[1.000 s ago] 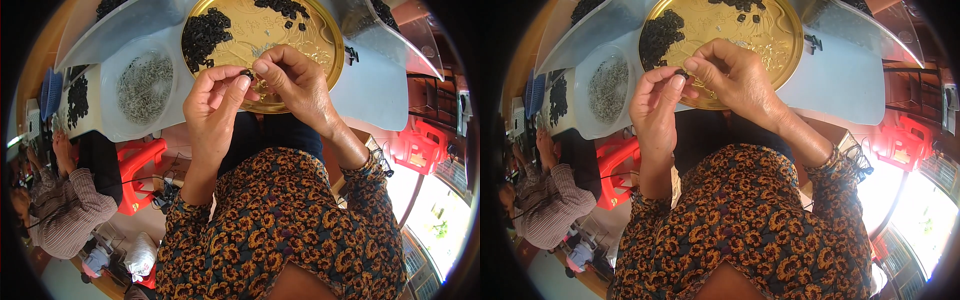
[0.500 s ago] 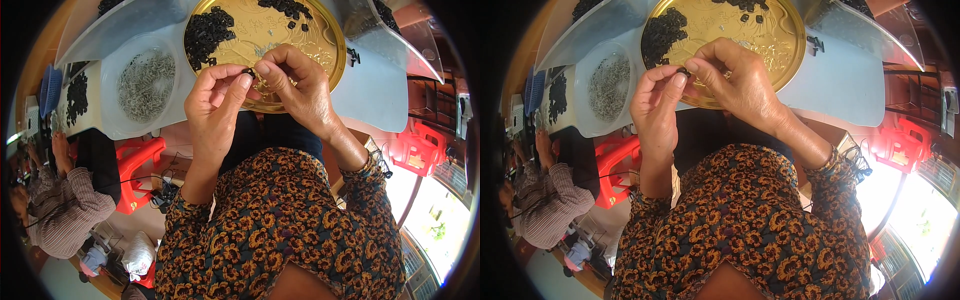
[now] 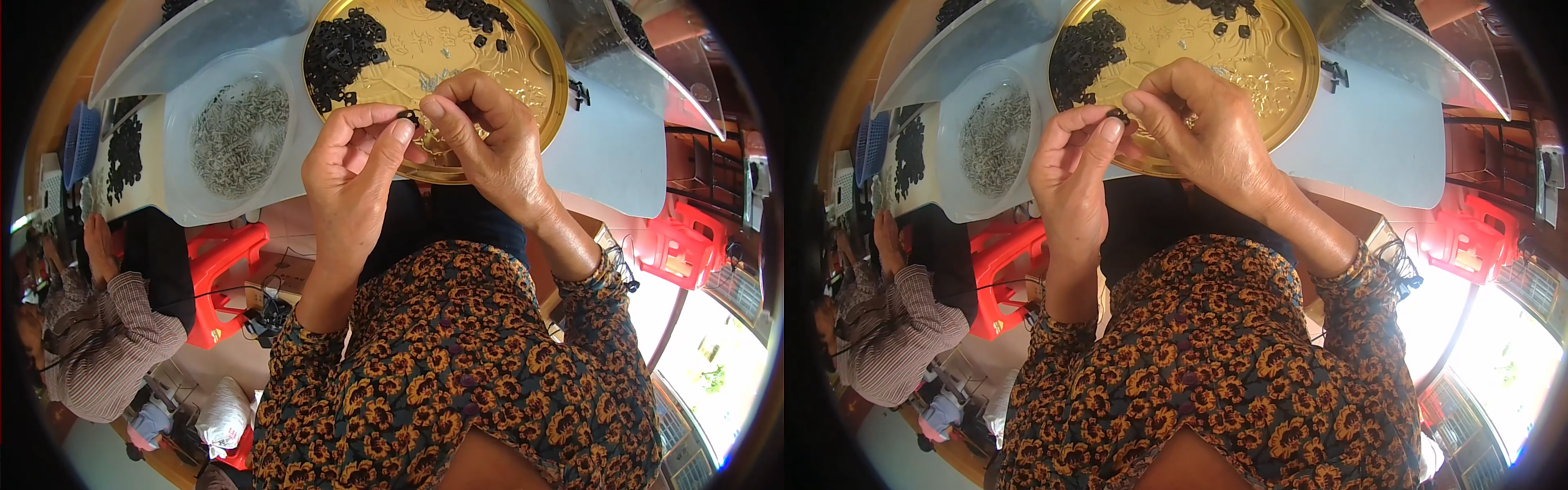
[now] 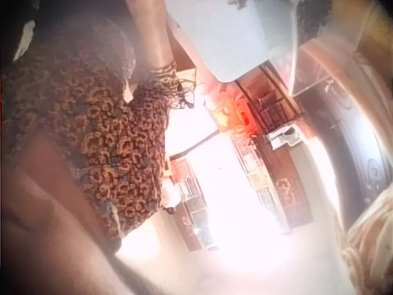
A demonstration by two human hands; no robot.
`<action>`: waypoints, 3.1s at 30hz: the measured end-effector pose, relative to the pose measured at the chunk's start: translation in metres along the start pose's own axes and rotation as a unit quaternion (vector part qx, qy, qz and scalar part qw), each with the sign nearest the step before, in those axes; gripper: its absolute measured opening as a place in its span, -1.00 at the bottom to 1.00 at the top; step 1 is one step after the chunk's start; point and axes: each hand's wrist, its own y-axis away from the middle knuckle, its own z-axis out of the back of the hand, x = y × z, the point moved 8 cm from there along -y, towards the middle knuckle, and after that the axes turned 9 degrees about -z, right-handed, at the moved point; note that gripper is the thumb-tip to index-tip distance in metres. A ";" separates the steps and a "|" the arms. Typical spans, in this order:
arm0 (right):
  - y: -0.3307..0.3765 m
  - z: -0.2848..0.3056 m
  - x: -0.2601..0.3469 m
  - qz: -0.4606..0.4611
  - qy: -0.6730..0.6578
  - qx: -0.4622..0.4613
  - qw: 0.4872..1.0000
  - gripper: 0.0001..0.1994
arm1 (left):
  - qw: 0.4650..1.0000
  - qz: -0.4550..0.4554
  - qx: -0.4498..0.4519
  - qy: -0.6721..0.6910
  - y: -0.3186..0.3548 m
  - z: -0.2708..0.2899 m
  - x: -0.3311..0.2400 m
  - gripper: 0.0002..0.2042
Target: The person assembles plastic cord lock toggles by inserting small springs into the plastic pieces by hand, and sorts loose components on a round tray.
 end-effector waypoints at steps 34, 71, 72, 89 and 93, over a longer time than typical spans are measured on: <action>-0.006 0.004 0.003 0.053 -0.072 0.052 0.995 -0.80 | 0.999 0.034 0.011 0.015 -0.006 0.001 0.013 -0.86; -0.072 0.076 -0.022 0.039 0.242 -0.079 0.966 -0.79 | 0.998 0.018 0.033 -0.042 -0.015 0.012 0.001 -0.89; -0.076 0.076 -0.016 0.085 0.310 -0.107 0.941 -0.79 | 0.999 0.021 0.029 -0.035 -0.014 0.013 0.001 -0.88; -0.094 0.047 -0.012 0.103 0.437 -0.063 0.891 -0.82 | 0.999 0.030 0.020 -0.021 -0.011 0.013 0.001 -0.87; -0.098 0.032 -0.008 0.128 0.486 -0.028 0.864 -0.84 | 0.999 0.018 0.018 -0.024 -0.010 0.013 0.001 -0.87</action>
